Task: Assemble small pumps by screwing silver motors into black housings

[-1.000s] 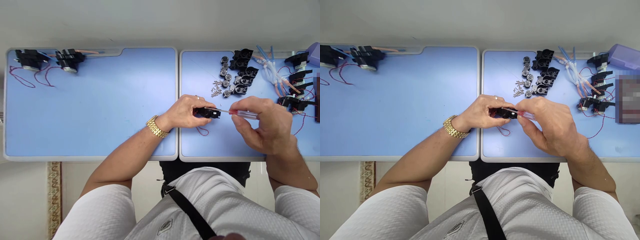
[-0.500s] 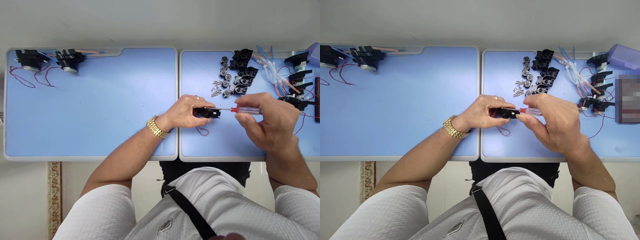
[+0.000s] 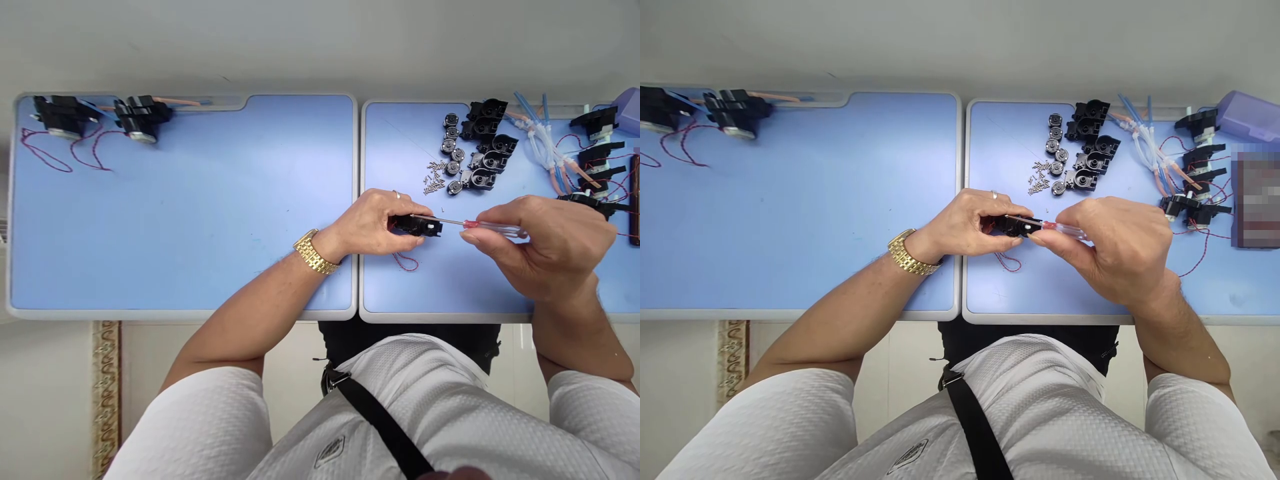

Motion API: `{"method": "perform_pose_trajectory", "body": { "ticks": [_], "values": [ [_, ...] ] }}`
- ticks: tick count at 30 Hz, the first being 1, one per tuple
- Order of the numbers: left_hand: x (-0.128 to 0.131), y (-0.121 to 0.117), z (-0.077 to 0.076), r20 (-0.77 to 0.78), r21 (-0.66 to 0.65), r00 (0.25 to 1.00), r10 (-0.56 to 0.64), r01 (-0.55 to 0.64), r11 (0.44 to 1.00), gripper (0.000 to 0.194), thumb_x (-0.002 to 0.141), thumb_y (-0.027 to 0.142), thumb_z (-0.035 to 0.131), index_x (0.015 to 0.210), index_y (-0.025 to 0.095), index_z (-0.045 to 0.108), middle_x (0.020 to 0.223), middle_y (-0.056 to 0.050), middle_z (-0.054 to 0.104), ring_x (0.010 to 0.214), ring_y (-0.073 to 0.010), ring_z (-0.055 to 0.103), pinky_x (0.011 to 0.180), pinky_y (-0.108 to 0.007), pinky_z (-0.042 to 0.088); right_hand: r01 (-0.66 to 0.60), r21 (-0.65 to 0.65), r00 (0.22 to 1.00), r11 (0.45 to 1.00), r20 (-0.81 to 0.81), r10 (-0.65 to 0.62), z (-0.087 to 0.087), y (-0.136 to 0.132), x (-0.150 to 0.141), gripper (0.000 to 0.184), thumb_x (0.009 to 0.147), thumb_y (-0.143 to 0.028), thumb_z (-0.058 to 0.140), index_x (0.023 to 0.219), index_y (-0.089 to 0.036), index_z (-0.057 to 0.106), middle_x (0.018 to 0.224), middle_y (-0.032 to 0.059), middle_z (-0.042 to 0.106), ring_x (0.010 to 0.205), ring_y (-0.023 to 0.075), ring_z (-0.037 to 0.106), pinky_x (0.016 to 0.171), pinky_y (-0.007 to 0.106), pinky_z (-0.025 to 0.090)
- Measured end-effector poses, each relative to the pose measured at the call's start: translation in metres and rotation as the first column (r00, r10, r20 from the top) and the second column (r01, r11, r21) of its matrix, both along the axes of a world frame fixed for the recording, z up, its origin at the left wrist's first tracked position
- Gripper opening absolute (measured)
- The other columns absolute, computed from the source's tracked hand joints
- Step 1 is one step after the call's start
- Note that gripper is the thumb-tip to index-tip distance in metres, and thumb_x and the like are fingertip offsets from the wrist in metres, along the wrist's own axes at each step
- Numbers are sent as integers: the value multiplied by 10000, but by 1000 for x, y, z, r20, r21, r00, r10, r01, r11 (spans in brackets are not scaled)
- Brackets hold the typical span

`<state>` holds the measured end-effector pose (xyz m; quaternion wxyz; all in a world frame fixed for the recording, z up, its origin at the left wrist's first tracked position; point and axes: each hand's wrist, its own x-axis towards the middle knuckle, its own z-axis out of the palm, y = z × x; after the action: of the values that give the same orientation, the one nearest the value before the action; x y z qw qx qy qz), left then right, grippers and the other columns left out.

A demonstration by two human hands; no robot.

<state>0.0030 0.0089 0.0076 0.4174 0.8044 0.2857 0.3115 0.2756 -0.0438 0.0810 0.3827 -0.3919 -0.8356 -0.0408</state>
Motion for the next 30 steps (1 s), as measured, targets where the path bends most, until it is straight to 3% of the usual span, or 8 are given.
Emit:
{"method": "perform_pose_trajectory", "body": {
  "ticks": [3,7,11,16,19,23,27,30],
  "values": [
    [1,0,1,-8,-6,1000,0,0,1000,312,899,280,853,1192,241,952,957,-26,909,792,-163,797,748,-288,576,-31,-13,1000,999,-1,31,1,2,0,230,1190,-433,765,1028,-272,789,776,-25,843,609,169,765,573,342,541],
    [1,0,1,6,6,1000,-2,2,1000,291,896,263,845,1167,243,949,940,-18,901,780,-159,795,759,-290,584,-145,-88,989,986,-10,145,4,1,-2,161,1164,-243,733,1320,-232,770,1054,37,923,880,208,881,769,344,672],
    [0,0,0,-9,4,1000,8,-8,1000,308,894,274,841,1181,257,949,939,-17,898,771,-160,791,763,-294,587,-159,-129,987,979,-51,153,4,-1,-4,187,1097,-148,734,1231,-277,756,1050,-3,906,850,206,855,766,360,669],
    [0,0,1,-36,-31,999,13,-15,999,311,889,306,857,1182,263,952,950,-20,904,787,-165,793,744,-290,579,-57,-80,998,995,-35,54,0,-2,-2,78,1138,-301,778,1060,-309,772,864,-47,855,657,164,755,614,341,559],
    [0,-1,2,-33,-30,999,14,-15,999,306,890,298,851,1176,260,952,945,-21,904,791,-166,796,745,-288,577,17,10,1000,1000,4,-17,-3,-1,2,181,1157,-431,797,1030,-303,785,802,-47,837,603,155,723,573,343,528],
    [0,0,3,-34,-29,999,6,-7,1000,313,887,304,863,1183,254,953,955,-29,908,796,-169,797,745,-289,578,90,9,994,996,54,-91,-6,0,4,340,1180,-547,749,962,-290,790,705,-34,791,539,163,679,528,355,491],
    [0,0,2,-48,-37,999,14,-16,999,327,878,306,867,1190,262,953,949,-26,906,793,-174,796,737,-292,578,-42,-84,999,996,16,44,2,-2,0,142,1173,-357,741,1259,-265,806,981,20,910,743,211,831,659,358,615],
    [0,0,2,-49,-38,999,21,-22,999,318,883,298,848,1181,260,954,945,-25,905,787,-169,790,735,-291,575,-110,-145,994,983,8,112,8,-4,-2,219,1114,-161,753,1318,-238,765,1151,66,921,929,227,880,804,346,679]
  ]
}}
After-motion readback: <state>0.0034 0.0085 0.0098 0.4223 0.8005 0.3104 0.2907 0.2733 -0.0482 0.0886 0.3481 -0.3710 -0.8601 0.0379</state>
